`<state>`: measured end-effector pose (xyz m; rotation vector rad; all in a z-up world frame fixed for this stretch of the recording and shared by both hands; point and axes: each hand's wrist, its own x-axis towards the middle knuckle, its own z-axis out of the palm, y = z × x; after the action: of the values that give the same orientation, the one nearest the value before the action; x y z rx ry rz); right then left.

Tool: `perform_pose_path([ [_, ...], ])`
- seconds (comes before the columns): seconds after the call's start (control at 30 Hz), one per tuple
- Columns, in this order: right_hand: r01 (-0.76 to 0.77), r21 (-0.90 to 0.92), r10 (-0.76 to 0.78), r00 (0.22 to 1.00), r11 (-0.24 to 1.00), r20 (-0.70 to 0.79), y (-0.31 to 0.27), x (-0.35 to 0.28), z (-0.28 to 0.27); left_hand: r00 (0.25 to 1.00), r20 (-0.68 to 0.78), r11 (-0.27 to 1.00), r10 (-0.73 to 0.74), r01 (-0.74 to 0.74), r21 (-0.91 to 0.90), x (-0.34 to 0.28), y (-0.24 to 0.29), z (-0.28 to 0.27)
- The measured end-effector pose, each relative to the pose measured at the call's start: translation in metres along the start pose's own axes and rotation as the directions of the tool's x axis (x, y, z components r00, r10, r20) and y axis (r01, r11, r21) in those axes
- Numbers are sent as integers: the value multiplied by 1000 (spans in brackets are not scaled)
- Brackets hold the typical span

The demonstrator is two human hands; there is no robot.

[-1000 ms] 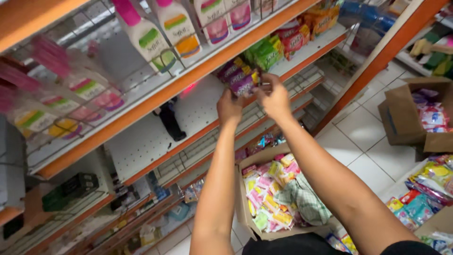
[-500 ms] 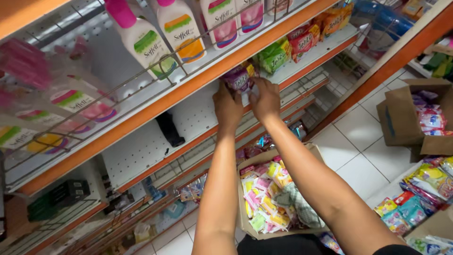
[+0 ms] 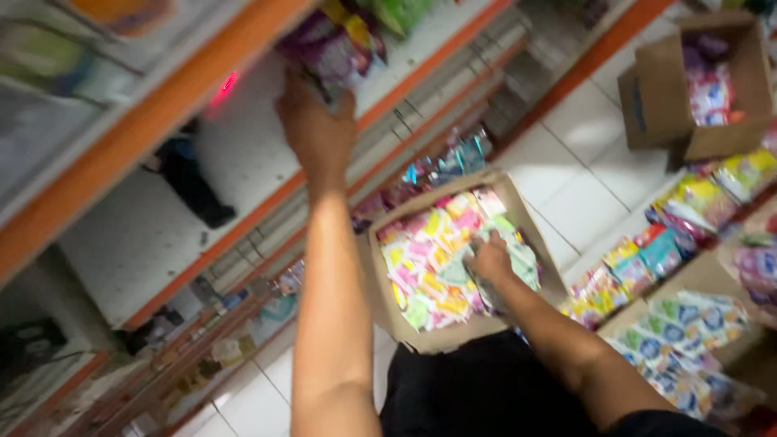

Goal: The person takes sachets from a cardboard box and places them onto shelves, using a barcode scanner to scan objects and shelf locations throughout the process.

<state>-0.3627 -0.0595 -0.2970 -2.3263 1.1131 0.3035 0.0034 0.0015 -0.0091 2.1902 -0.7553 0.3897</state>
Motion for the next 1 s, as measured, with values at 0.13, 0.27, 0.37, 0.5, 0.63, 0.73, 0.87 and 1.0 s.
perform_pose_path([
  [0.13, 47, -178, -12, 981, 983, 193, 72, -63, 54, 998, -36, 998, 53, -54, -15, -4, -2, 1],
  [0.27, -46, 117, 48, 999, 992, -19, 85, -58, 71, 990, -123, 991, 71, -84, -105, -11, -7, 3],
  [0.37, -206, 387, 242, 969, 899, -45, 83, -36, 51, 966, -259, 963, 25, -93, -253, -44, -12, -2],
  [0.5, 0, 576, 132, 973, 817, -187, 103, -49, -13, 953, -246, 940, -177, 89, -331, -174, -1, 22],
  [0.63, -133, 434, -17, 946, 891, 324, 165, -93, -90, 871, 310, 876, -381, 447, -183, -341, -5, 103],
  [0.73, -258, 179, 141, 861, 949, 489, 213, -137, -134, 394, 740, 597, -546, 802, 13, -451, -15, 153],
  [0.87, -480, 264, 272, 783, 837, 559, 271, -202, -167, 472, 809, 869, -349, 486, 91, -524, -19, 213],
  [1.0, -524, 341, 320, 803, 781, 502, 296, -251, -172, 377, 869, 876, -321, 467, 121, -536, 5, 257],
])
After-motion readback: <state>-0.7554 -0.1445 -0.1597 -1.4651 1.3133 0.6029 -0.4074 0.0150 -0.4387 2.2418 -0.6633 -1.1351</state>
